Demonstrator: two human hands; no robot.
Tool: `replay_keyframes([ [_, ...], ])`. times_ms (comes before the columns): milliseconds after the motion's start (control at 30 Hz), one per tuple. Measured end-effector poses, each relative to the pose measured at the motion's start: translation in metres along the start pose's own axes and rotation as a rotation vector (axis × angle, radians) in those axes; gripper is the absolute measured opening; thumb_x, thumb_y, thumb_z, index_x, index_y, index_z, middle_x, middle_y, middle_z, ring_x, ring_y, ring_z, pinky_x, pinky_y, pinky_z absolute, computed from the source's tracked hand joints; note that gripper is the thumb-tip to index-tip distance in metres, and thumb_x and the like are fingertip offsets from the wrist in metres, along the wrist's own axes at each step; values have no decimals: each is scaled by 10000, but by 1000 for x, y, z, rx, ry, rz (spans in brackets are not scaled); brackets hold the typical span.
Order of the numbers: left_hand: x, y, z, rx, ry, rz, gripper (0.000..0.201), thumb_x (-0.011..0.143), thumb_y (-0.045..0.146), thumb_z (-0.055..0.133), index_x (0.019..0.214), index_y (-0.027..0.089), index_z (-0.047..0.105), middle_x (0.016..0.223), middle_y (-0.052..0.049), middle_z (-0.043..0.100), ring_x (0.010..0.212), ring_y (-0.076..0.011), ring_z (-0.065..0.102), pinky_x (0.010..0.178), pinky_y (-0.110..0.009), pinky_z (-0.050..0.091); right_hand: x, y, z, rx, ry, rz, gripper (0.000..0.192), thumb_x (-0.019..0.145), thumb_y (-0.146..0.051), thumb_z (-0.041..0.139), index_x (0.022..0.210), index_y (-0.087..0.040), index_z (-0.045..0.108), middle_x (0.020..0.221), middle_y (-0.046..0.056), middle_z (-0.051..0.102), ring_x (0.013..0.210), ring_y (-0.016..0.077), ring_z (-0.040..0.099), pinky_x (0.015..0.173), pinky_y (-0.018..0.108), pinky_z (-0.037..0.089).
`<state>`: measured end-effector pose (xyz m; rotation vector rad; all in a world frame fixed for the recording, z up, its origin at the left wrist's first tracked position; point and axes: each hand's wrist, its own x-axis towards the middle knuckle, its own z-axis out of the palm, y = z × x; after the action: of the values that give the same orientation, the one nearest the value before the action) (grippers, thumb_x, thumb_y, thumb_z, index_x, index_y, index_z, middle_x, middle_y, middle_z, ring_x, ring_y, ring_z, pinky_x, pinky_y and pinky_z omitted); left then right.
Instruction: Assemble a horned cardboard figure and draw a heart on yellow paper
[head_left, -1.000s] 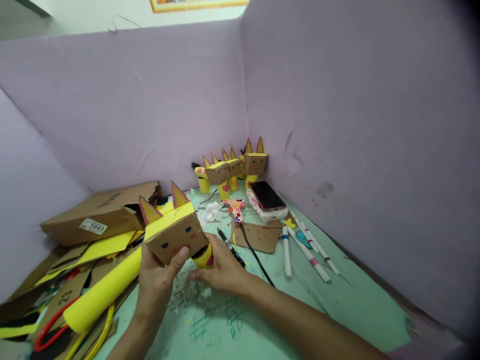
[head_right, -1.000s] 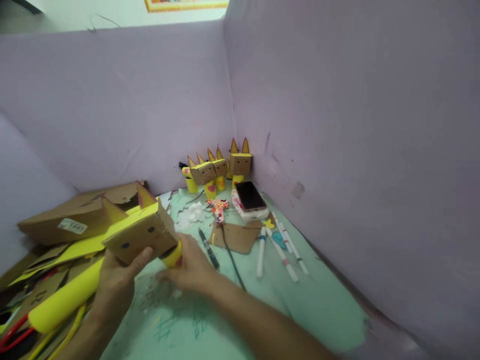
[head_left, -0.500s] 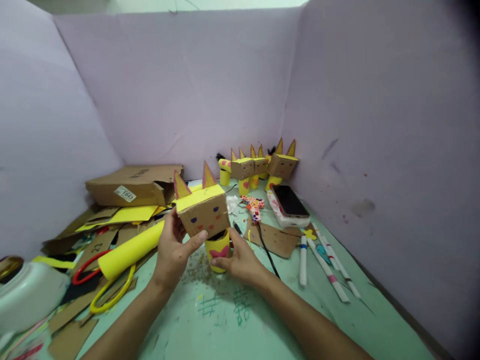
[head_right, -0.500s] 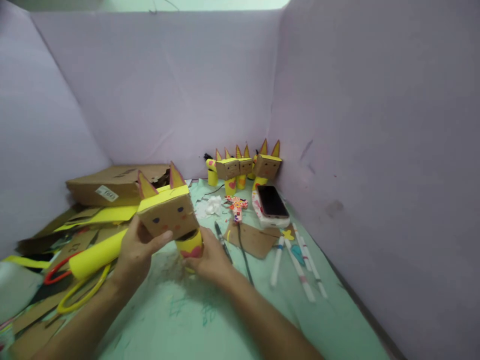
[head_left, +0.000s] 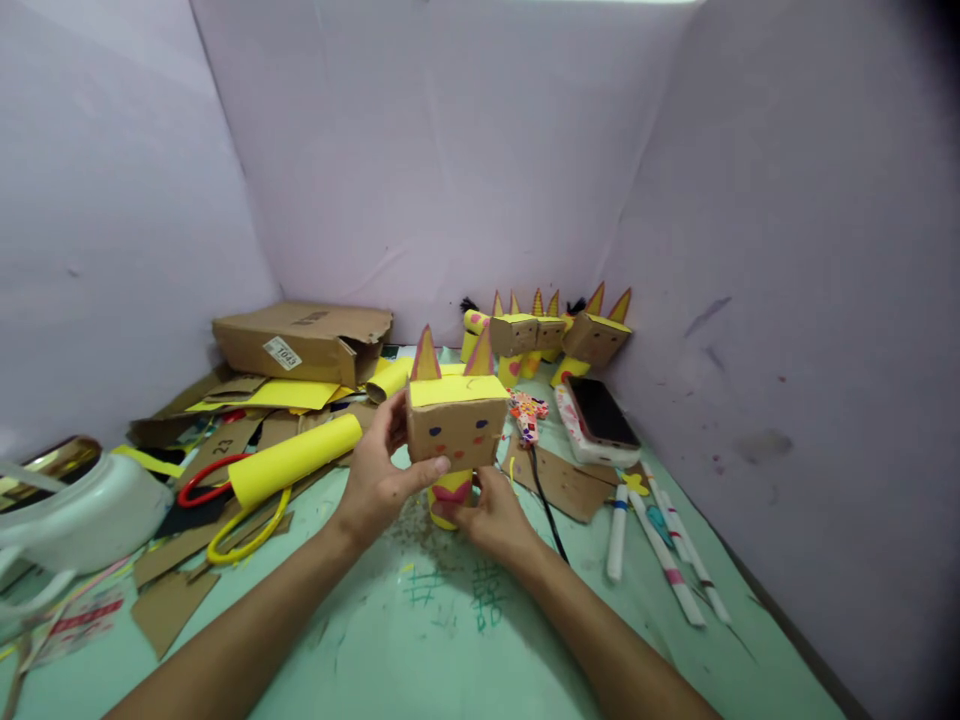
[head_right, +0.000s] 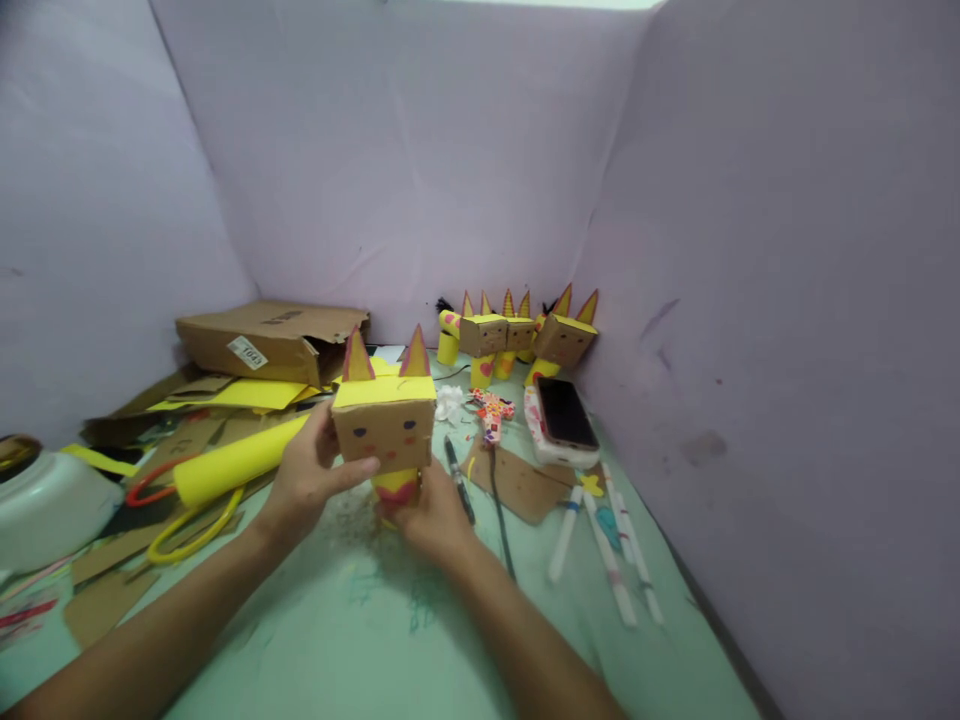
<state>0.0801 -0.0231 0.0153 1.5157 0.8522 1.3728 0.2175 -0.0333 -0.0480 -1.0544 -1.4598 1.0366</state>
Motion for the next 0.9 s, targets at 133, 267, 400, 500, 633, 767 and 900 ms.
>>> replay_keyframes([
  [133, 0, -2, 1, 36, -38, 32, 691, 582, 253, 736, 1198, 140, 445, 1192, -134, 559, 1058, -284, 545, 874, -362, 440, 0, -4, 3, -23, -9, 11, 345, 613, -113, 633, 947, -177, 574, 906, 42, 659, 843, 229, 611, 723, 337, 493],
  [267, 1, -2, -2, 95, -63, 64, 703, 584, 226, 736, 1220, 152, 446, 1161, -116, 584, 1047, -287, 552, 875, -370, 440, 0, -5, -5, -55, -62, 12, 360, 590, -99, 648, 938, -181, 599, 934, 43, 660, 876, 241, 600, 766, 364, 478],
  [400, 4, 0, -6, 114, -77, 35, 741, 548, 236, 756, 1225, 145, 471, 1124, -113, 615, 1025, -300, 565, 866, -385, 443, 0, -10, -33, -75, -179, 59, 503, 551, -79, 659, 1030, -206, 573, 1032, 53, 640, 951, 247, 581, 838, 410, 447],
  [500, 4, 1, -8, 114, -71, 25, 757, 531, 240, 762, 1228, 144, 483, 1129, -115, 621, 1025, -305, 566, 861, -393, 446, 1, -17, -56, -48, -132, 109, 541, 586, -83, 583, 1105, -224, 521, 1092, 70, 604, 982, 233, 569, 840, 424, 437],
  [633, 3, 0, -10, 133, -66, 43, 751, 536, 232, 762, 1230, 150, 487, 1112, -108, 633, 1003, -297, 580, 849, -384, 453, 4, -21, -58, 90, -111, 65, 638, 595, -131, 643, 1187, -248, 435, 1244, 88, 511, 1107, 236, 511, 896, 424, 410],
  [767, 3, -3, -12, 163, -87, 68, 765, 570, 247, 753, 1261, 131, 448, 1139, -127, 616, 1021, -290, 572, 856, -376, 450, 2, -13, -33, 139, -179, 10, 634, 591, -136, 690, 1161, -242, 434, 1221, 71, 538, 1112, 225, 516, 939, 401, 388],
  [900, 4, -4, -13, 177, -91, 67, 810, 572, 266, 753, 1290, 127, 406, 1173, -143, 595, 1055, -303, 553, 877, -396, 438, -3, -5, -9, 49, -157, 22, 418, 634, -141, 651, 1030, -195, 529, 1037, 63, 636, 961, 230, 586, 847, 376, 449],
])
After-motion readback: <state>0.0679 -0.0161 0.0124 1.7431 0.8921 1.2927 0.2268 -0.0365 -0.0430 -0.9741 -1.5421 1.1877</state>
